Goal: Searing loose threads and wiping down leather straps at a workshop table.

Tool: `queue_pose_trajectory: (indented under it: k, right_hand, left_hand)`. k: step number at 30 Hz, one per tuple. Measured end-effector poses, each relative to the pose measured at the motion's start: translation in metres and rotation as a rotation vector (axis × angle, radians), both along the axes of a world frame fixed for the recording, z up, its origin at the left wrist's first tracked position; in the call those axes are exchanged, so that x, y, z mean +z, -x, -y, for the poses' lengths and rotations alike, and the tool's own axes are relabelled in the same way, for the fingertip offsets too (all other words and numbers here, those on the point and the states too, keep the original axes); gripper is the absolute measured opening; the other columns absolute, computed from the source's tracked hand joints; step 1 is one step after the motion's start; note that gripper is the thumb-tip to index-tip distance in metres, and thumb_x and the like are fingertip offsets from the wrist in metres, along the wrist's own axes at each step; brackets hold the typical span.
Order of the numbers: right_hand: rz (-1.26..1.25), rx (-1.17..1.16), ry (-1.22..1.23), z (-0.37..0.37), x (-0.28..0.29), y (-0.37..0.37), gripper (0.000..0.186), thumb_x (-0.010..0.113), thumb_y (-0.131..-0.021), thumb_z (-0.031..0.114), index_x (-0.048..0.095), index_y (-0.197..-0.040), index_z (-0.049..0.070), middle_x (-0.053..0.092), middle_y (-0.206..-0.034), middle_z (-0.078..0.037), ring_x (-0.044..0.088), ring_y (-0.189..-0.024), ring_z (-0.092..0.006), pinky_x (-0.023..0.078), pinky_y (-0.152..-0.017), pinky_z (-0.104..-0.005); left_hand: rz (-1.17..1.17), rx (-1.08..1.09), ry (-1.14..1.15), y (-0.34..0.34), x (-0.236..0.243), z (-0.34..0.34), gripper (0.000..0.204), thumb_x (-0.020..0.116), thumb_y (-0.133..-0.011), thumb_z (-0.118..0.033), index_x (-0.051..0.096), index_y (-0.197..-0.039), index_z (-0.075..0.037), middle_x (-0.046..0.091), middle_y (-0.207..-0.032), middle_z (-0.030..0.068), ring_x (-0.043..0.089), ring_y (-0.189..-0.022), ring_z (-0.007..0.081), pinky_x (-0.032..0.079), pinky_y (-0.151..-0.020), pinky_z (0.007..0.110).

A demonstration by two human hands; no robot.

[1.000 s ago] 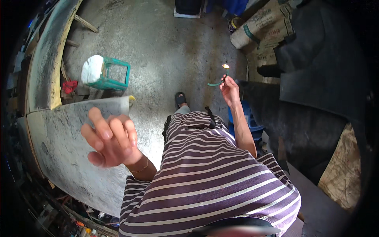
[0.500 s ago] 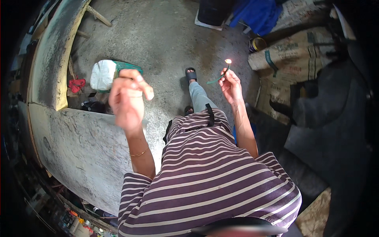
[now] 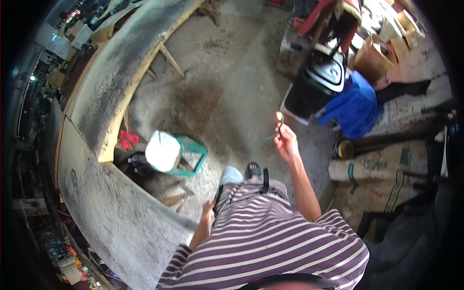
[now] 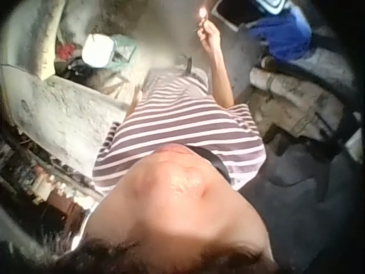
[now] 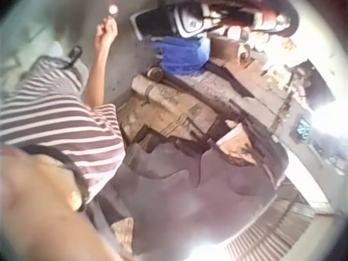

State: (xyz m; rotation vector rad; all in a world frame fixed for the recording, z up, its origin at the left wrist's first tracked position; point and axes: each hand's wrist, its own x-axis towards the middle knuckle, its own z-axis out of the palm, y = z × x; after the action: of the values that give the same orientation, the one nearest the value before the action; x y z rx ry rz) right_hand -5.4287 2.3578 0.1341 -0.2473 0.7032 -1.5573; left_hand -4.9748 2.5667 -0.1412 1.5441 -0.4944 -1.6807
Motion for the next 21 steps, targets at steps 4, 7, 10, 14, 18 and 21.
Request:
queue_pose_trajectory:
  k: [4,7,10,14,18,21]
  right_hand:
    - [-0.063,-0.074,-0.035,0.077,0.003,0.038,0.016,0.051,-0.089,0.01,0.057,-0.102,0.003,0.058,-0.084,-0.001,0.052,-0.063,-0.0059,0.047,-0.057,-0.0203]
    - [-0.037,-0.042,-0.025,0.148,0.019,0.027,0.015,0.051,-0.089,0.01,0.058,-0.1,0.003,0.057,-0.082,-0.001,0.051,-0.062,-0.0056,0.046,-0.055,-0.0199]
    - [-0.095,-0.017,-0.016,0.215,0.029,0.009,0.013,0.051,-0.089,0.011,0.056,-0.099,0.004,0.056,-0.081,0.0,0.05,-0.061,-0.0056,0.044,-0.054,-0.0202]
    - [-0.173,-0.063,0.018,0.291,0.037,0.01,0.013,0.051,-0.089,0.01,0.058,-0.098,0.003,0.057,-0.08,0.0,0.05,-0.061,-0.0059,0.044,-0.054,-0.019]
    - [-0.189,-0.133,-0.034,0.365,0.056,0.01,0.014,0.051,-0.089,0.01,0.057,-0.099,0.003,0.056,-0.08,0.0,0.051,-0.062,-0.0052,0.045,-0.054,-0.0184]
    - [-0.172,-0.153,-0.037,0.431,0.058,0.002,0.014,0.051,-0.089,0.009,0.057,-0.1,0.003,0.057,-0.081,0.0,0.052,-0.062,-0.0057,0.046,-0.053,-0.0181]
  left_hand:
    - [0.121,-0.177,-0.137,-0.099,0.054,-0.018,0.021,0.053,-0.083,-0.021,0.059,-0.075,-0.002,0.054,-0.067,0.005,0.049,-0.062,0.0144,0.042,-0.055,0.033]
    - [0.2,-0.135,-0.131,-0.039,-0.019,0.062,0.022,0.052,-0.083,-0.02,0.06,-0.077,-0.001,0.055,-0.067,0.0058,0.05,-0.063,0.0144,0.041,-0.055,0.033]
    - [0.222,-0.126,-0.145,0.04,-0.071,0.175,0.023,0.052,-0.084,-0.019,0.062,-0.079,0.0,0.056,-0.068,0.0067,0.051,-0.064,0.0144,0.041,-0.054,0.033]
    - [0.3,-0.268,-0.055,0.06,-0.059,0.317,0.027,0.053,-0.081,-0.022,0.063,-0.082,0.003,0.059,-0.07,0.01,0.054,-0.065,0.0137,0.041,-0.053,0.033]
    - [0.212,-0.425,-0.196,0.081,-0.005,0.526,0.015,0.055,-0.077,-0.018,0.056,-0.068,-0.006,0.054,-0.058,0.0057,0.051,-0.042,0.0159,0.039,-0.034,0.033]
    - [0.375,-0.426,0.129,0.083,0.028,0.673,0.013,0.052,-0.083,-0.016,0.058,-0.086,-0.006,0.058,-0.061,0.0073,0.056,-0.047,0.0184,0.045,-0.038,0.034]
